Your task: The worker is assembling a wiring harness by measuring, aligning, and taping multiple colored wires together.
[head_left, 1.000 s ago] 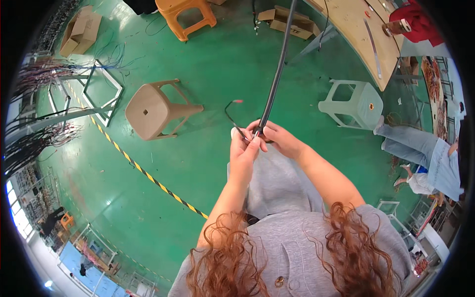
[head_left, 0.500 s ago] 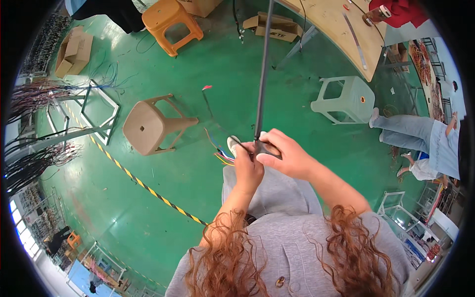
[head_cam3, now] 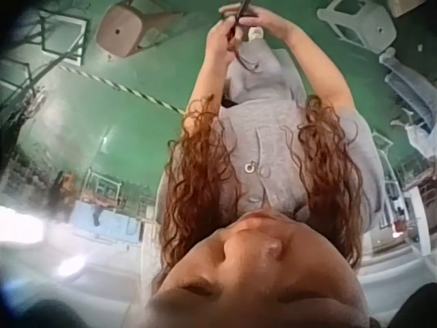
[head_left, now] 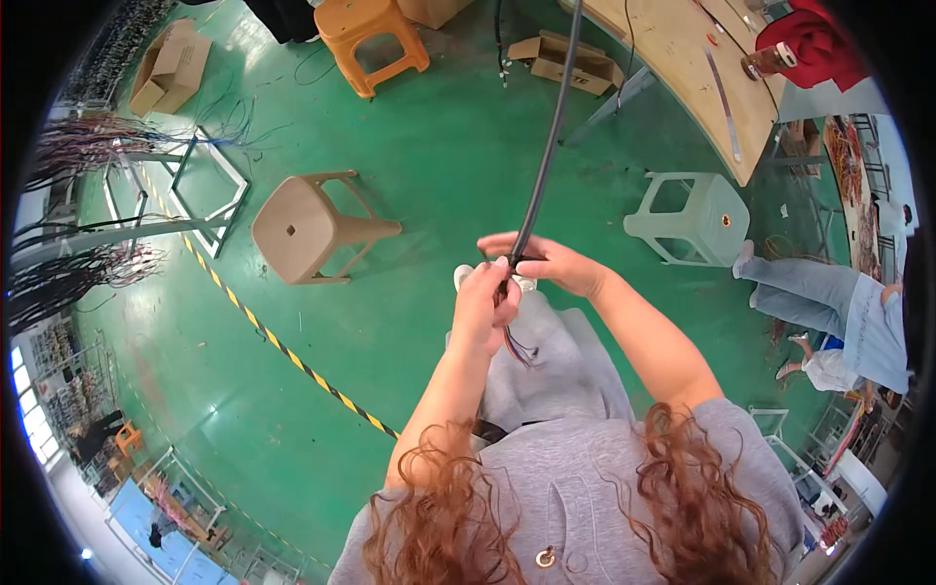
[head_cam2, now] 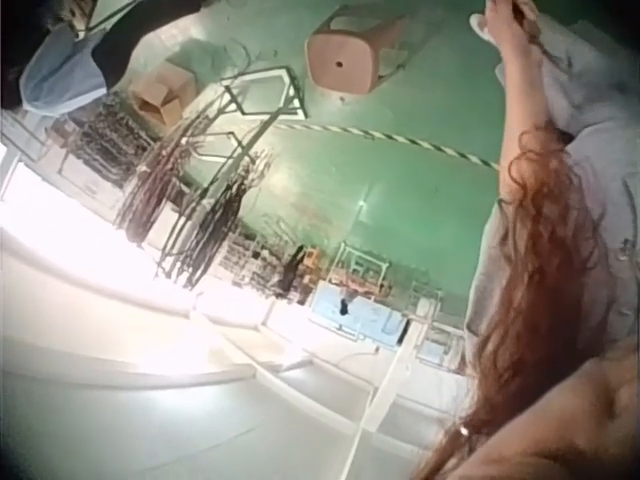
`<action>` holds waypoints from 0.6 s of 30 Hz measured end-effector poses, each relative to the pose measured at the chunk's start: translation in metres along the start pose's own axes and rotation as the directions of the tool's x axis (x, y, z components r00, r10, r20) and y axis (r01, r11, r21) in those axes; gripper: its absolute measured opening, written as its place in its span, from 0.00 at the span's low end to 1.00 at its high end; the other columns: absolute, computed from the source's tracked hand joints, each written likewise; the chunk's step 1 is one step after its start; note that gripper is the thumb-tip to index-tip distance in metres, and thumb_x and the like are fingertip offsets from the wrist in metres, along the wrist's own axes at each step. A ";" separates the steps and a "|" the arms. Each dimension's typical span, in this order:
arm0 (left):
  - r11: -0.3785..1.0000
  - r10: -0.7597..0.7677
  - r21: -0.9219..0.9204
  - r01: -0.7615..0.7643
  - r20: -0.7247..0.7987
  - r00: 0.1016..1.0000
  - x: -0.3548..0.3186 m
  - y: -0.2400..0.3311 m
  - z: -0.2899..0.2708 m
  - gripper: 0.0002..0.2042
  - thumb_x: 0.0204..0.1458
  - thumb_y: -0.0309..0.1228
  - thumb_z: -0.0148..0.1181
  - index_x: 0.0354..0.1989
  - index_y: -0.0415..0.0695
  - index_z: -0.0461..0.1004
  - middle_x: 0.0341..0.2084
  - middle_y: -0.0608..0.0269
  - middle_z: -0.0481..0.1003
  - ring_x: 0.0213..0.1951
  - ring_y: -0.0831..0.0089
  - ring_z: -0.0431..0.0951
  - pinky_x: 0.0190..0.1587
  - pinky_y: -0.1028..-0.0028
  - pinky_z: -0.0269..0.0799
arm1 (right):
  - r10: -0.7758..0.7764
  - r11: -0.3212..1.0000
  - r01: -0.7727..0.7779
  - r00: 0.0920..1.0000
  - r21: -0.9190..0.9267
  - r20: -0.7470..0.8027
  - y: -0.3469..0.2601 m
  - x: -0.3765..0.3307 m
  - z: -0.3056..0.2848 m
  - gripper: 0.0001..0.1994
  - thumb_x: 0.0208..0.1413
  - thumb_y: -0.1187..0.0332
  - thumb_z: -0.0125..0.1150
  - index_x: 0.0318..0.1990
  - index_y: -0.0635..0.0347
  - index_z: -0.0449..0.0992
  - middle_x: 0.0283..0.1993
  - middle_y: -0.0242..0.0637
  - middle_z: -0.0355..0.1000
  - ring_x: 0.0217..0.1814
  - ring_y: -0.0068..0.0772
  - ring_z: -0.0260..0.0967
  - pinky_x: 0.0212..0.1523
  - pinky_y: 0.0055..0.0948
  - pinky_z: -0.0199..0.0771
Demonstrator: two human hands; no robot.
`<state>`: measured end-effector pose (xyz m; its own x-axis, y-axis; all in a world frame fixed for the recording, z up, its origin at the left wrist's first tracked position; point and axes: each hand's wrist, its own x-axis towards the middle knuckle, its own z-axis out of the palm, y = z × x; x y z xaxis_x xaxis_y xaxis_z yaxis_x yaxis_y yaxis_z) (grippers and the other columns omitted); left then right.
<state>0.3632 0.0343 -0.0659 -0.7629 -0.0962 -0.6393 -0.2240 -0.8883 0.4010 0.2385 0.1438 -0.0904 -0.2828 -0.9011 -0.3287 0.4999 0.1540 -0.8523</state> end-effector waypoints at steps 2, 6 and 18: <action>0.999 -0.024 0.048 0.026 -0.027 0.999 -0.005 0.006 0.008 0.06 0.55 0.32 0.44 0.30 0.44 0.63 0.11 0.69 0.63 0.09 0.85 0.49 0.11 0.82 0.42 | 0.061 0.996 -0.047 0.976 -0.070 0.209 0.000 0.003 -0.002 0.28 0.50 0.60 0.56 0.58 0.60 0.58 0.55 0.38 0.60 0.59 0.32 0.55 0.59 0.31 0.53; 0.931 0.050 0.364 -0.025 -0.060 0.997 -0.010 -0.002 0.005 0.05 0.55 0.29 0.44 0.35 0.42 0.64 0.16 0.68 0.64 0.16 0.85 0.58 0.18 0.84 0.53 | 0.120 0.987 -0.117 0.993 -0.110 0.022 -0.004 -0.016 0.005 0.25 0.51 0.60 0.55 0.55 0.61 0.61 0.52 0.39 0.61 0.55 0.31 0.57 0.56 0.29 0.57; 0.122 0.514 0.927 -0.354 0.246 0.822 -0.008 -0.006 0.007 0.10 0.53 0.28 0.47 0.42 0.39 0.68 0.24 0.51 0.72 0.28 0.54 0.74 0.29 0.68 0.68 | -0.138 0.618 -0.029 0.980 -0.786 -0.144 -0.047 -0.064 0.016 0.18 0.51 0.63 0.54 0.49 0.60 0.64 0.44 0.42 0.62 0.49 0.38 0.59 0.51 0.30 0.59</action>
<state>0.3659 0.0438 -0.0588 -0.8913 -0.4248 -0.1583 -0.3200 0.3422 0.8834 0.2458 0.1881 -0.0228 -0.4640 -0.8458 -0.2633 -0.3266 0.4397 -0.8367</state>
